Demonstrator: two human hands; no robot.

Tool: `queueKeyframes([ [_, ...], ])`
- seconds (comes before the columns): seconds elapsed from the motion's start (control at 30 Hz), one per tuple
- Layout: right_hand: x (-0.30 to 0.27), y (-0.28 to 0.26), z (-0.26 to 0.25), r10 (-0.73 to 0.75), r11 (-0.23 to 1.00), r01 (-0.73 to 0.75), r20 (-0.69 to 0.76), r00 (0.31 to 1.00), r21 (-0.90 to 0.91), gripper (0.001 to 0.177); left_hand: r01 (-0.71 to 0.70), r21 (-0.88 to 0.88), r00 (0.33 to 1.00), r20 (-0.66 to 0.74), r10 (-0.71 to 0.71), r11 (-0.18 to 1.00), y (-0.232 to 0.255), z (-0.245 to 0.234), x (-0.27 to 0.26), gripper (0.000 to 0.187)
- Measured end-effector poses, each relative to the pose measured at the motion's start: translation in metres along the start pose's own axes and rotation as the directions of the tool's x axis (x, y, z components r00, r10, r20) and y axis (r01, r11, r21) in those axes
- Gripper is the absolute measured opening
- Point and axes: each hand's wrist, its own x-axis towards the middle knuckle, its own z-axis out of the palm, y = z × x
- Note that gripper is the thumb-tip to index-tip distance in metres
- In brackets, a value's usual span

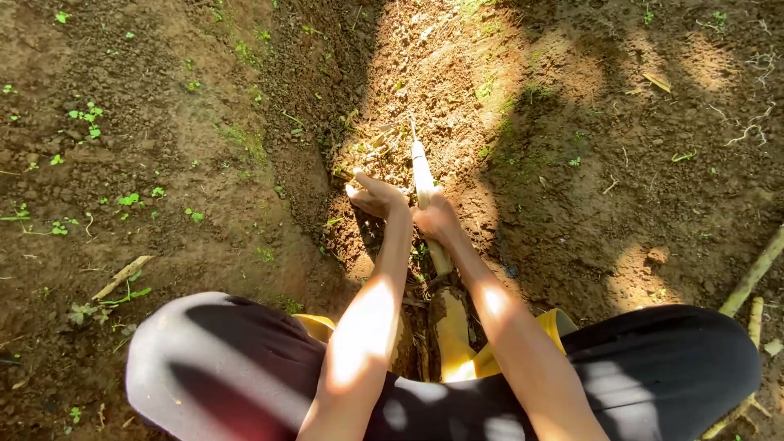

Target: The person uses a hoe to dig a narrow trench in the soil, repeatedly striking and pulling the earth. They also use their hands to clear loose soil and debris from the trench. The person moves along the trench line to continue digging.

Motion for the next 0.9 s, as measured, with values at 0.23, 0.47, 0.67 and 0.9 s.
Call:
queueKeyframes([
  [0.23, -0.025, 0.001, 0.001, -0.055, 0.996, 0.053, -0.021, 0.998, -0.070, 0.053, -0.213, 0.144, 0.971, 0.137, 0.194, 0.966, -0.033, -0.017, 0.006, 0.083],
  [0.47, -0.045, -0.017, -0.027, -0.139, 0.986, 0.144, 0.070, 0.988, -0.086, 0.063, -0.363, 0.333, 0.899, 0.370, 0.234, 0.870, -0.073, 0.006, 0.069, 0.074],
  [0.67, 0.008, 0.013, 0.002, -0.036, 0.995, 0.045, 0.094, 0.995, -0.089, 0.067, -0.281, 0.252, 0.871, 0.472, 0.136, 0.926, -0.060, 0.021, 0.085, 0.084],
  [0.9, 0.019, -0.003, -0.023, 0.066, 0.995, -0.068, 0.032, 0.997, 0.080, 0.073, -0.478, 0.566, 0.873, 0.228, 0.430, 0.671, 0.015, -0.057, -0.002, 0.011],
])
